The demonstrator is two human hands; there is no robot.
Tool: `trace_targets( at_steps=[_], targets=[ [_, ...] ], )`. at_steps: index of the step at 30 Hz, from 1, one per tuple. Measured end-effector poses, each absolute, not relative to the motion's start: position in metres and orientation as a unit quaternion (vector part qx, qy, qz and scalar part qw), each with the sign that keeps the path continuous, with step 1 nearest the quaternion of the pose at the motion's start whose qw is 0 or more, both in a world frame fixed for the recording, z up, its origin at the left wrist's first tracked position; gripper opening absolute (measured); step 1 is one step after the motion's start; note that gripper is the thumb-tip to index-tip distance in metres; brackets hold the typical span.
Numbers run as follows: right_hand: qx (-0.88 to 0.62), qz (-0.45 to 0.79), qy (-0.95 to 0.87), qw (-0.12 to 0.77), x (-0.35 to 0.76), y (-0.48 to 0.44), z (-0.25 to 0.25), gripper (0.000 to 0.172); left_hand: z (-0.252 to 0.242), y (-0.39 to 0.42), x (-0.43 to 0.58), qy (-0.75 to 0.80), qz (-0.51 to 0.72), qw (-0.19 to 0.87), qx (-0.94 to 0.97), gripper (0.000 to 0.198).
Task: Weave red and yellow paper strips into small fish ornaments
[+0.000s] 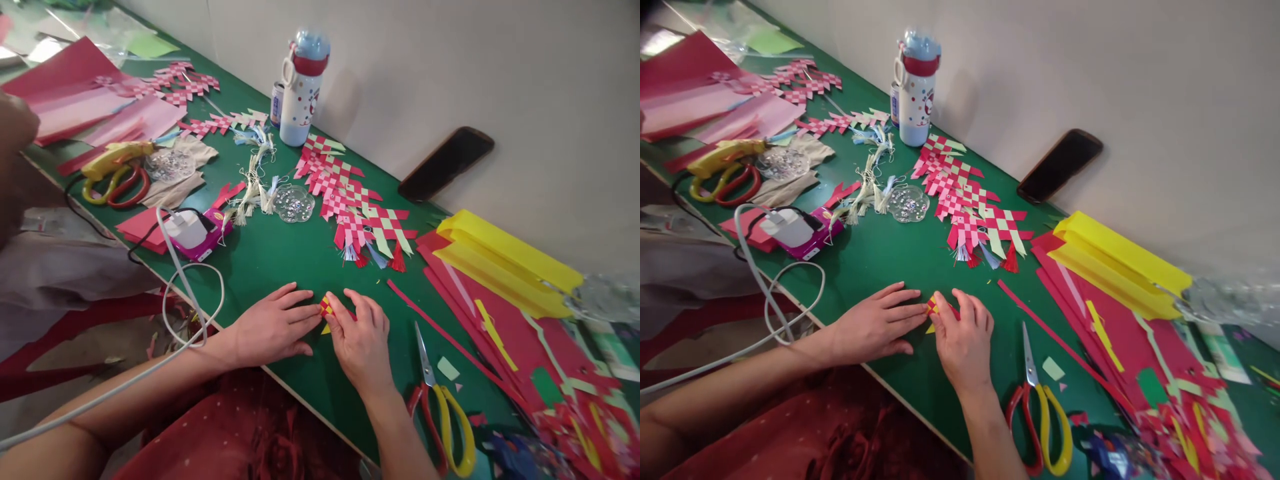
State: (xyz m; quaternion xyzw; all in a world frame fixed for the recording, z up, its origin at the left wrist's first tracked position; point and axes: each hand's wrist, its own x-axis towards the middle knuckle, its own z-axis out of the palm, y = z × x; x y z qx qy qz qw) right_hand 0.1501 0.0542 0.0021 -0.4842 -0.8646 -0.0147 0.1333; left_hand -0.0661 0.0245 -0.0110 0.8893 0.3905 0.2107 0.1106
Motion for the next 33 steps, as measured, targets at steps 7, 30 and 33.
trace_targets(
  at_steps=[7,30,33],
  targets=[
    [-0.484,0.015,-0.860,0.160,0.1527,0.0549,-0.0011,0.032,-0.0099,0.0245,-0.0654,0.392,0.211,0.113,0.888,0.053],
    [-0.465,-0.012,-0.870,0.164,0.1520,0.0550,-0.0019,0.031,-0.0105,0.0255,-0.0647,0.391,0.224,0.120,0.884,0.050],
    [-0.464,-0.012,-0.870,0.165,0.1520,0.0553,-0.0019,0.031,-0.0118,0.0258,-0.0650,0.390,0.223,0.118,0.886,0.050]
  ],
)
